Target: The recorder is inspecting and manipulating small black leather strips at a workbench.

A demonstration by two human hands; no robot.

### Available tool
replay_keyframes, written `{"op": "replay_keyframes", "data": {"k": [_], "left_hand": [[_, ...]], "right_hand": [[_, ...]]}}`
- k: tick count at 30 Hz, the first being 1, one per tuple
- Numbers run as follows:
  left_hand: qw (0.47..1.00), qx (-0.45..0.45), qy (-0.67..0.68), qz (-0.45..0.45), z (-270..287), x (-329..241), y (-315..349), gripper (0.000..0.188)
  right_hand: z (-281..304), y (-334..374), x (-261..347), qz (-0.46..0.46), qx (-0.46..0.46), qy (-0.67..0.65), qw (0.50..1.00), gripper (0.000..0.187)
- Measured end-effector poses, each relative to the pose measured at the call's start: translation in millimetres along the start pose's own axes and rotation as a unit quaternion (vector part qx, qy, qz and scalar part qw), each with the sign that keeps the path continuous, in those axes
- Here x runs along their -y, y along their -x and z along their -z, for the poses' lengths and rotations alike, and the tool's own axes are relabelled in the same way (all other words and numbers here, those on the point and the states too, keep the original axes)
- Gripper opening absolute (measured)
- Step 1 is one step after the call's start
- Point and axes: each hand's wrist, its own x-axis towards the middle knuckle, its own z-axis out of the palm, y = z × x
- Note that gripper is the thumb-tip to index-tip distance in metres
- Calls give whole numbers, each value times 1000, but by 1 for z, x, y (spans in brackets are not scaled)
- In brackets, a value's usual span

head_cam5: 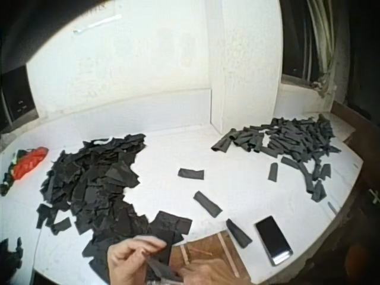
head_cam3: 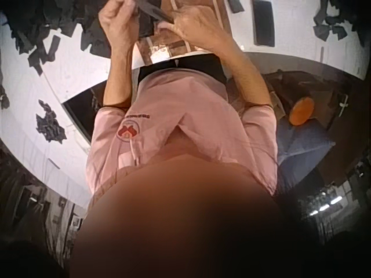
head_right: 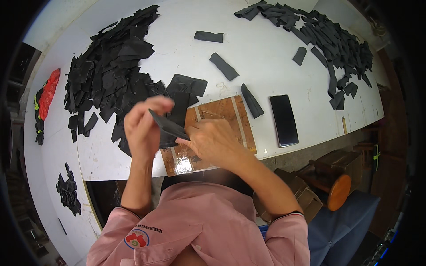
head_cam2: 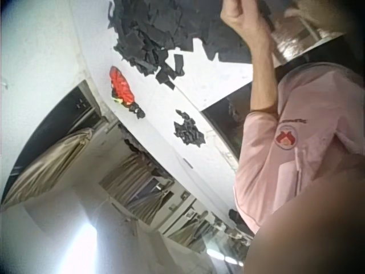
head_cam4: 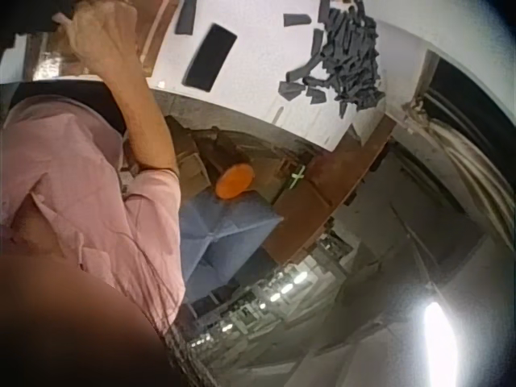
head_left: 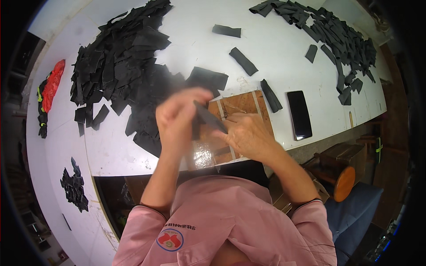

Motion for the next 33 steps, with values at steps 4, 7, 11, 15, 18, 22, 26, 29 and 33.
{"op": "replay_keyframes", "data": {"k": [4,7,11,15,18,22,26,29,33], "left_hand": [[850,-111,-514,11,53,71,-56,34],[704,-15,-705,78,58,114,-86,41],[735,52,-670,92,98,136,-96,27],[849,-115,-515,40,76,92,-86,20],[939,-226,-248,77,65,51,-58,12],[964,-247,-19,99,64,21,3,11],[926,-233,207,212,32,-2,66,14],[927,-198,251,196,26,0,120,16],[937,-188,208,208,24,-2,140,23]], "right_hand": [[55,-29,17,-152,15,-444,883,44],[71,-44,-41,-179,-161,-441,865,52],[38,-7,-30,-320,-133,-390,853,41],[2,36,-3,-296,8,-437,849,23],[-22,43,23,-269,69,-437,856,25],[-42,27,43,-245,72,-445,859,26],[-74,5,51,-212,-149,-507,822,29],[-74,-1,56,-275,-149,-583,750,25],[-67,6,60,-300,-113,-566,760,12]]}}
